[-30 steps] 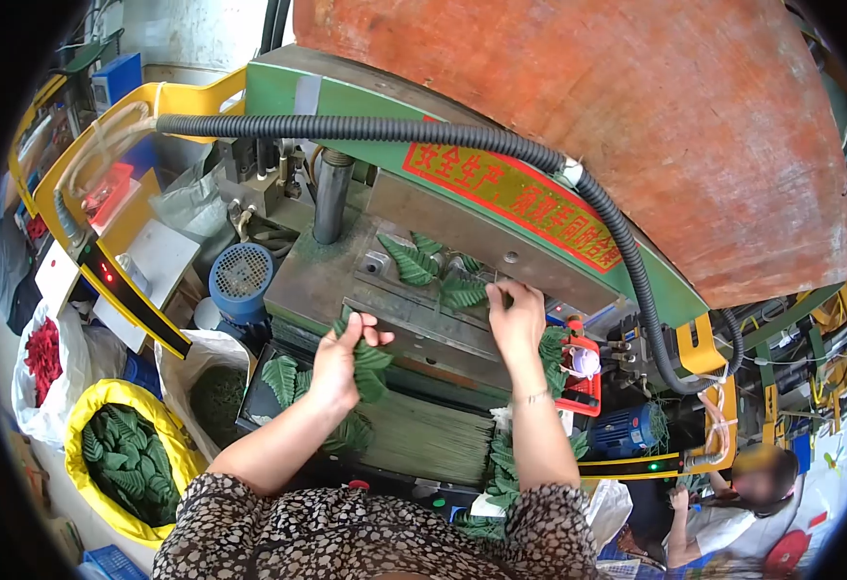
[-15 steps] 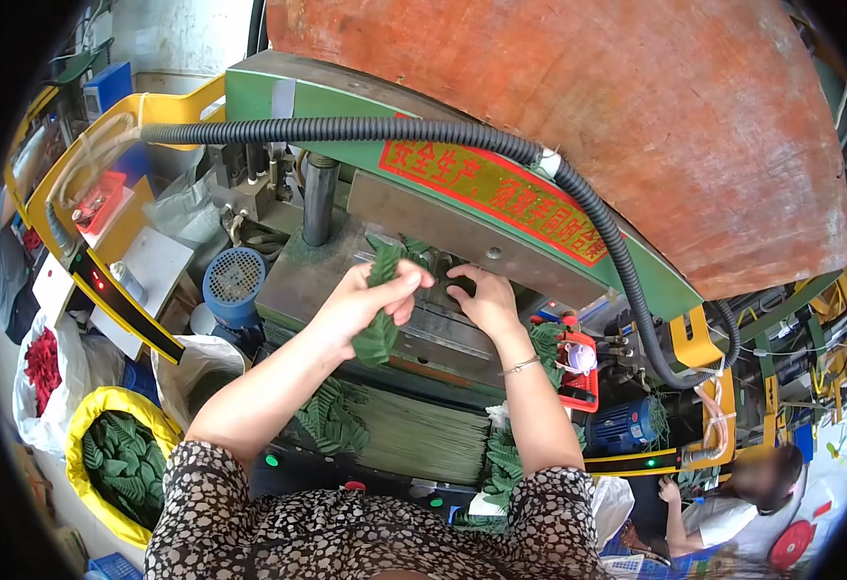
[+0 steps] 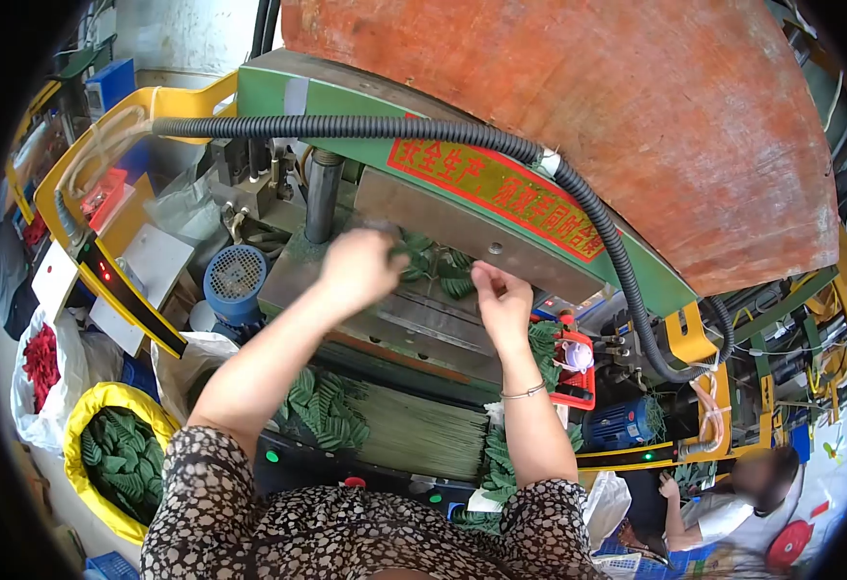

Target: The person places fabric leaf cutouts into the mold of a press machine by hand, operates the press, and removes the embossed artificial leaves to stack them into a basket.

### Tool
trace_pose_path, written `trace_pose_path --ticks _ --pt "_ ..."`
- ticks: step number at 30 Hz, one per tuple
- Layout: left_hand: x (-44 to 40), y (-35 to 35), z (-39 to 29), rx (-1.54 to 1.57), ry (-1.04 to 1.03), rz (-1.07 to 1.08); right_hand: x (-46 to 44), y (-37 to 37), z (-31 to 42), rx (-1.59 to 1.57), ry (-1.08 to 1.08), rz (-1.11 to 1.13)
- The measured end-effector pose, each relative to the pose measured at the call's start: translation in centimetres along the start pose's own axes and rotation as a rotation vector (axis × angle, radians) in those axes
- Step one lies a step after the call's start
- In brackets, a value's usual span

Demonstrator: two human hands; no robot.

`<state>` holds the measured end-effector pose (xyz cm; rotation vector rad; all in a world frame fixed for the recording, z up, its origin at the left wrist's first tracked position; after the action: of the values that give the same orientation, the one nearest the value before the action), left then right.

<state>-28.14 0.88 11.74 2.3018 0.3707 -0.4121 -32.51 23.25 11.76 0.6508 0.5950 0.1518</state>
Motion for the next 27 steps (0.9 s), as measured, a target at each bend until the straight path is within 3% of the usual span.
trace_pose_path --ticks 2,3,7,9,13,14,16,18,20,22,25,27 --pt "-0.8 1.6 3.5 -0.092 0.235 0.024 -1.2 -0.8 -1.8 -0.335 0.077 -0.308" --pt "-0.7 1.8 3.1 -0.098 0.235 0.025 -1.5 -1.2 -2.7 -0.501 0.105 -0.462" --pt "0.8 1.7 1.3 0.103 0.265 0.136 -5.7 -4.6 -4.1 -0.576 -0.090 -0.422" --pt "1.3 1.0 0.7 0.202 0.286 0.168 -6.8 -5.5 -1.5 -1.231 -0.082 -0.496" --pt "3.5 2.0 -0.1 0.299 0.225 0.194 -7.3 -4.9 -1.7 -1.405 -0.107 -0.542" --pt "4.3 2.4 -0.4 0.322 0.189 0.203 -6.8 -3.9 -2.0 -1.402 -0.107 -0.546" --pt "7.2 3.7 -0.5 0.467 0.063 0.219 -3.9 -0.8 -4.0 -0.950 -0.441 -0.462" --pt "11.1 5.4 0.1 0.522 0.249 0.388 0.0 3.2 -2.0 -0.529 -0.362 0.026" --pt "15.5 5.6 2.6 0.515 0.425 0.580 5.3 3.6 3.6 -0.563 -0.023 0.265" --pt "19.6 5.6 5.0 0.351 0.442 0.796 12.3 1.4 2.8 -0.600 -0.161 0.520" --pt "26.3 4.1 9.7 0.222 0.357 0.968 20.0 -1.6 3.7 -0.378 -0.101 0.651" --pt "29.3 4.0 11.8 0.045 0.429 0.930 22.7 -1.4 4.4 -0.071 -0.069 0.410"
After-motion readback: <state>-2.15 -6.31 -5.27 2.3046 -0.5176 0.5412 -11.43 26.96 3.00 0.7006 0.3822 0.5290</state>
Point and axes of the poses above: each hand's wrist, its own x-axis away from the middle knuckle, its own y-axis out of the back of the hand, z = x × y, the point moved 5 cm from there along -x, towards the middle knuckle, and after that the axes turned 12 degrees about y, right-handed, at the moved point
